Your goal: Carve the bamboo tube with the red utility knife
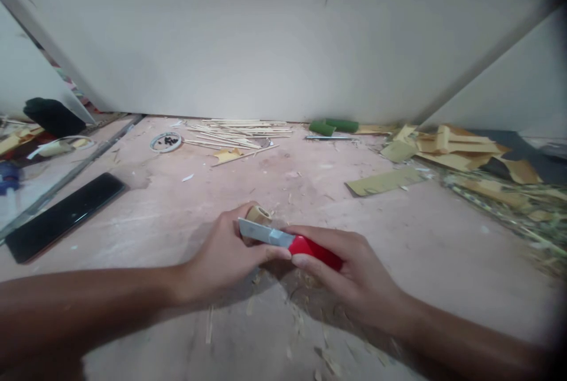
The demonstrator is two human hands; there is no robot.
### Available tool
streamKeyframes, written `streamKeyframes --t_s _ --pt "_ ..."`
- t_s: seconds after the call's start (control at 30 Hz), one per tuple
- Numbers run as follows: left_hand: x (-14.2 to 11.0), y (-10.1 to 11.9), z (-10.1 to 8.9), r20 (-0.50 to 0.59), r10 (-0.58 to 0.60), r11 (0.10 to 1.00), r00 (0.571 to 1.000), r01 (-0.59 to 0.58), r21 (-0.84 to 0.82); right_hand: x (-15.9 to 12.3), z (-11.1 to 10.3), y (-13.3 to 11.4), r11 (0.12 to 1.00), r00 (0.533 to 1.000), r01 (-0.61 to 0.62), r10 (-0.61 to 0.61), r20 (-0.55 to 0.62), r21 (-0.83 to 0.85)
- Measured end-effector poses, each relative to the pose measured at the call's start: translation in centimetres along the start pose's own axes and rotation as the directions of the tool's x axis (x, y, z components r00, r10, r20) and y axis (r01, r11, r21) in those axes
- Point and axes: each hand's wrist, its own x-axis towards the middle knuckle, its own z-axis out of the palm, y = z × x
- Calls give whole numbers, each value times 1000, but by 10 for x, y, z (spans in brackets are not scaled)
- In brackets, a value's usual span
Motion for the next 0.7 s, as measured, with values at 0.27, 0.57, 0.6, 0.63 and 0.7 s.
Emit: streamKeyframes --t_s 0.27,0.57,0.6,0.63,0.7 --pt "4 3 2 -136 98 988 986 -80 131 10 -2 1 985 963 -145 118 -244 -97" --pt "4 3 -5 27 137 990 990 -136 -30 9 -3 3 998 996 -62 63 -60 26" --pt "3 2 -5 48 129 989 990 -125 -82 8 -3 2 999 999 -34 34 -16 7" --pt "3 2 -5 70 118 986 991 -109 -123 8 -3 3 1000 1000 -3 3 9 -21" --pt "2 2 -5 89 101 986 991 -87 -144 8 -3 4 996 998 47 -44 42 -70"
